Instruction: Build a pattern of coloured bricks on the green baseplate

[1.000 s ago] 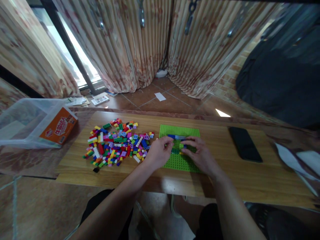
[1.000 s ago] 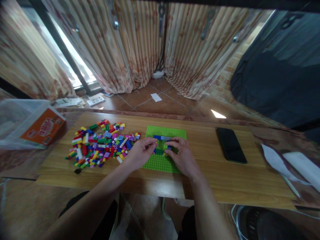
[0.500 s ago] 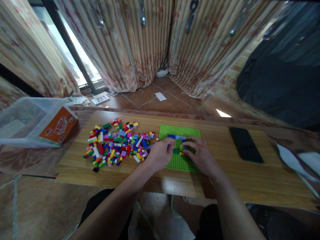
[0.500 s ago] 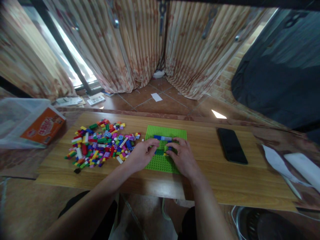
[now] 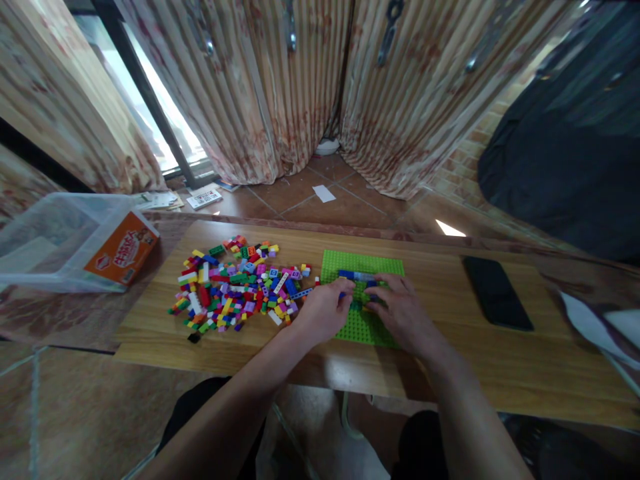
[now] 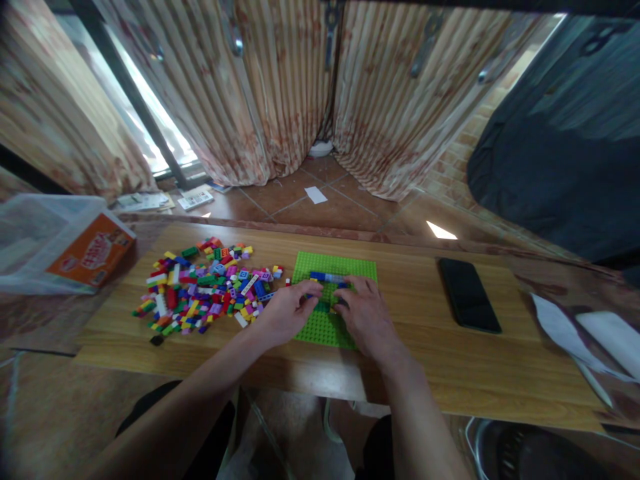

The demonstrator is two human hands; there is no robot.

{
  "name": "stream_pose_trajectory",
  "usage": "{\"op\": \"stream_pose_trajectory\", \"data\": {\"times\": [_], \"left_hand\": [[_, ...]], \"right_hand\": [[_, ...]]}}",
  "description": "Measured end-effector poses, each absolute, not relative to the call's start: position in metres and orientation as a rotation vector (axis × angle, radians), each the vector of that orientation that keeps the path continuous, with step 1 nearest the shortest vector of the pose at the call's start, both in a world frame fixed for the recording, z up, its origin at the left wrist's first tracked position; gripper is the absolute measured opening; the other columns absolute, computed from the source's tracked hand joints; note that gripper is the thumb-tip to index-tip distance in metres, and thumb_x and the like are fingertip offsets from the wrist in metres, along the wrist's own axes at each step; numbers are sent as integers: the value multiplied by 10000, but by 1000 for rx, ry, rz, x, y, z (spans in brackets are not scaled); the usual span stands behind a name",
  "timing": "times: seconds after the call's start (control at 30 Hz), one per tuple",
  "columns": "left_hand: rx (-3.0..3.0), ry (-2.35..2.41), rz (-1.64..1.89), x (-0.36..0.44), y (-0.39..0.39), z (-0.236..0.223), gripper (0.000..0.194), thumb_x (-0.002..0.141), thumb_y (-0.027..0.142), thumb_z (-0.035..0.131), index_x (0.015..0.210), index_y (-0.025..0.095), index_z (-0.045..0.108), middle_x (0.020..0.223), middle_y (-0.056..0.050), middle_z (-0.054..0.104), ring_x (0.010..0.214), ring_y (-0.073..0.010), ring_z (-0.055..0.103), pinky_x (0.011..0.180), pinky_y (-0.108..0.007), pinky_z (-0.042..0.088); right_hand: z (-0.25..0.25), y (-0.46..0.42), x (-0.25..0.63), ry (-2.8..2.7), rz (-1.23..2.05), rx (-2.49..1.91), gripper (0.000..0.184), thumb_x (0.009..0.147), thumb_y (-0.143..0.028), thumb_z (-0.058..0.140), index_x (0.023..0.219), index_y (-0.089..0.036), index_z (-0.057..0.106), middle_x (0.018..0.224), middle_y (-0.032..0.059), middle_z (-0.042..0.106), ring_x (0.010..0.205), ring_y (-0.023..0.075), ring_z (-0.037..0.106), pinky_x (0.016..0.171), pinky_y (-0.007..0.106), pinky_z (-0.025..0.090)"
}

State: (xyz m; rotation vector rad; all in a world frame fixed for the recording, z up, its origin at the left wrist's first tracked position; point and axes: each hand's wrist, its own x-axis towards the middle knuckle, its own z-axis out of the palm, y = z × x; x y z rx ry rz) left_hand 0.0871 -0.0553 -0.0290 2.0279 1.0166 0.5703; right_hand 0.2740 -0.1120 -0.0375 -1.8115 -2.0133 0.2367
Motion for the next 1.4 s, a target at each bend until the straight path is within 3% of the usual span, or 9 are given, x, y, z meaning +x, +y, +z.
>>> {"op": "stream_pose_trajectory", "data": {"times": [0.2, 0.33, 0.5, 0.77, 0.97, 1.13, 1.4], "left_hand": [[2064, 1009, 568, 87, -56, -27, 239, 890, 149, 476, 1058, 177, 645, 1024, -58, 734, 944, -189, 688, 829, -303, 532], [2182, 1019, 538, 86, -61, -25, 255, 899, 153, 476, 1082, 186, 651, 1020, -59, 719, 910, -188, 678, 852, -325, 532], [2468, 982, 493, 85, -75, -24, 299, 921, 171, 459, 1178, 184, 610, 1199, -89, 621, 1080, -222, 606, 927, -370, 520], [2704, 997, 246, 90, -88, -31, 415, 921, 147, 422, 1326, 204, 489, 1365, -128, 485, 1177, -271, 527, 883, -399, 544], [2736, 1006, 215, 90, -91, -34, 449, 892, 118, 440, 1335, 184, 482, 1389, -140, 479, 1182, -280, 513, 876, -396, 544], [2772, 959, 234, 91, -91, -34, 451, 868, 89, 433, 1307, 171, 501, 1445, -94, 468, 1105, -240, 541, 917, -372, 515], [2785, 865, 227, 92, -87, -34, 419, 878, 84, 424, 1286, 137, 499, 1313, -96, 573, 1038, -217, 549, 942, -367, 491]], "right_hand": [[-40, -114, 281, -1856, 346, -1765, 247, 851, -310, 582, 1054, -269, 716, 1245, 94, 595, 1190, 303, 527, 1027, 536, 411], [-37, -113, 285, -1683, 371, -1771, 275, 898, -336, 489, 1024, -214, 701, 1140, 116, 637, 1089, 261, 595, 979, 470, 454], [-38, -110, 281, -1535, 307, -1901, 241, 864, -360, 516, 886, -182, 677, 913, 104, 666, 902, 249, 620, 857, 427, 487], [-49, -108, 278, -1581, 245, -1906, 219, 823, -384, 580, 732, -203, 663, 873, 94, 625, 890, 248, 585, 847, 426, 473], [-51, -106, 279, -1598, 252, -1928, 173, 783, -368, 621, 724, -215, 678, 893, 87, 638, 946, 260, 585, 887, 445, 449], [-49, -104, 276, -1582, 271, -1949, 155, 769, -347, 629, 726, -211, 689, 884, 81, 663, 936, 256, 594, 900, 452, 436], [-49, -101, 277, -1563, 277, -1968, 168, 747, -372, 639, 709, -218, 697, 855, 74, 672, 907, 259, 607, 870, 447, 448]]}}
